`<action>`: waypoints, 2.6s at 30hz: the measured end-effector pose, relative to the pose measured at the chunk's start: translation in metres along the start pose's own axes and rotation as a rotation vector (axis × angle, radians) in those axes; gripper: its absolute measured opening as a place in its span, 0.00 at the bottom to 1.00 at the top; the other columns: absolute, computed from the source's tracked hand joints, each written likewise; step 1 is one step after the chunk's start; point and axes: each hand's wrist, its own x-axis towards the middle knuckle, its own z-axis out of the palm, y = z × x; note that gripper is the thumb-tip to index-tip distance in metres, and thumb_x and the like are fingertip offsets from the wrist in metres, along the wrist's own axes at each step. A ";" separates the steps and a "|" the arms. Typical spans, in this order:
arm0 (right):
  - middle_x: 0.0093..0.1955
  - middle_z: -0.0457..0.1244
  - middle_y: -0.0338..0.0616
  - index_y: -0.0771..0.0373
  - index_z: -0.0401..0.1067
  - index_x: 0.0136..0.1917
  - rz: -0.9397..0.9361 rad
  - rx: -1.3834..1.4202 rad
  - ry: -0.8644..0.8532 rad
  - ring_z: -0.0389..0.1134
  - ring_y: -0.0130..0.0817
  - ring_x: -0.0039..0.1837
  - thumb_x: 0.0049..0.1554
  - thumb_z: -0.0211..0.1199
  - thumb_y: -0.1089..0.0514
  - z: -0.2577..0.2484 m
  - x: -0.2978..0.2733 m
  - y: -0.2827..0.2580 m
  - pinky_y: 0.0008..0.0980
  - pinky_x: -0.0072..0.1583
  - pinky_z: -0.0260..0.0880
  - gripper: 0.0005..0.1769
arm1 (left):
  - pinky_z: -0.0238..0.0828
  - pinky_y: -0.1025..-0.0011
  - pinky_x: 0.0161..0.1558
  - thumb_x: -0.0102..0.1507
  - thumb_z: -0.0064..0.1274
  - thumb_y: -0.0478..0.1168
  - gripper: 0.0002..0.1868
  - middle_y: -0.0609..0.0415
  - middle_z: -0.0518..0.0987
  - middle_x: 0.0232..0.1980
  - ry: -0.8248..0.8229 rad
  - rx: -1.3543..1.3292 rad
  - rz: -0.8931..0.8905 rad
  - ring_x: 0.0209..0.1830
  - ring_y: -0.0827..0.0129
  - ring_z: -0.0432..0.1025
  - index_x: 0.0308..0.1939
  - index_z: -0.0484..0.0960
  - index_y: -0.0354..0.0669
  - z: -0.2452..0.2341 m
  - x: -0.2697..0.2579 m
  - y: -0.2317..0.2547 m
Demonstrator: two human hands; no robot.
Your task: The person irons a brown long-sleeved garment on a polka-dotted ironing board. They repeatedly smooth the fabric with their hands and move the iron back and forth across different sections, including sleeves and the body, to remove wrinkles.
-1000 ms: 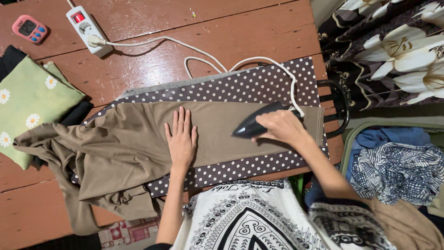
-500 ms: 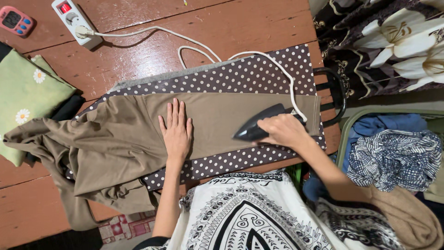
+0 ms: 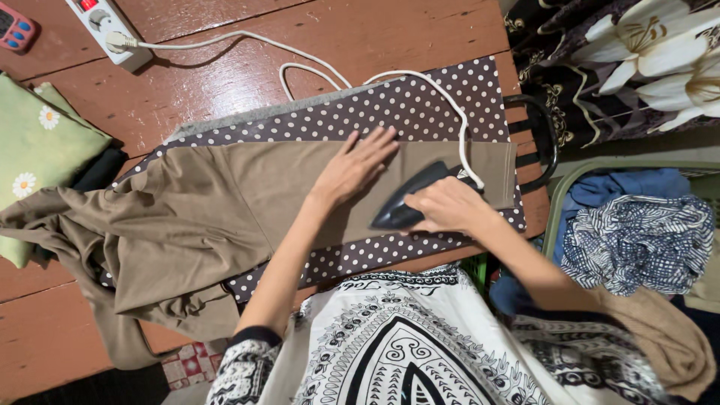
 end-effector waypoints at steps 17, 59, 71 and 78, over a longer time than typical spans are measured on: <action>0.30 0.66 0.47 0.64 0.67 0.36 0.028 0.014 0.214 0.71 0.44 0.34 0.49 0.70 0.36 0.017 -0.013 -0.016 0.40 0.35 0.70 0.29 | 0.39 0.50 0.78 0.71 0.44 0.55 0.35 0.55 0.55 0.83 0.036 0.196 -0.071 0.83 0.63 0.48 0.79 0.59 0.47 -0.014 -0.029 -0.014; 0.26 0.64 0.44 0.61 0.70 0.39 0.291 -0.268 0.544 0.68 0.42 0.27 0.53 0.68 0.27 0.006 0.087 0.019 0.38 0.28 0.66 0.33 | 0.41 0.49 0.78 0.71 0.45 0.53 0.33 0.55 0.55 0.83 0.327 0.171 -0.611 0.83 0.62 0.48 0.79 0.61 0.52 -0.006 -0.102 0.017; 0.25 0.64 0.43 0.60 0.68 0.35 0.208 -0.297 0.424 0.67 0.39 0.27 0.52 0.69 0.28 -0.009 0.054 0.039 0.37 0.29 0.66 0.33 | 0.41 0.50 0.78 0.69 0.47 0.53 0.34 0.56 0.54 0.83 0.310 0.166 -0.636 0.82 0.63 0.49 0.78 0.61 0.51 -0.009 -0.101 0.018; 0.28 0.66 0.45 0.61 0.70 0.38 0.161 -0.220 0.488 0.69 0.42 0.29 0.53 0.69 0.29 -0.006 0.101 0.032 0.39 0.31 0.68 0.32 | 0.42 0.51 0.78 0.68 0.47 0.53 0.35 0.58 0.55 0.83 0.322 0.163 -0.658 0.82 0.65 0.49 0.79 0.61 0.53 -0.013 -0.100 0.022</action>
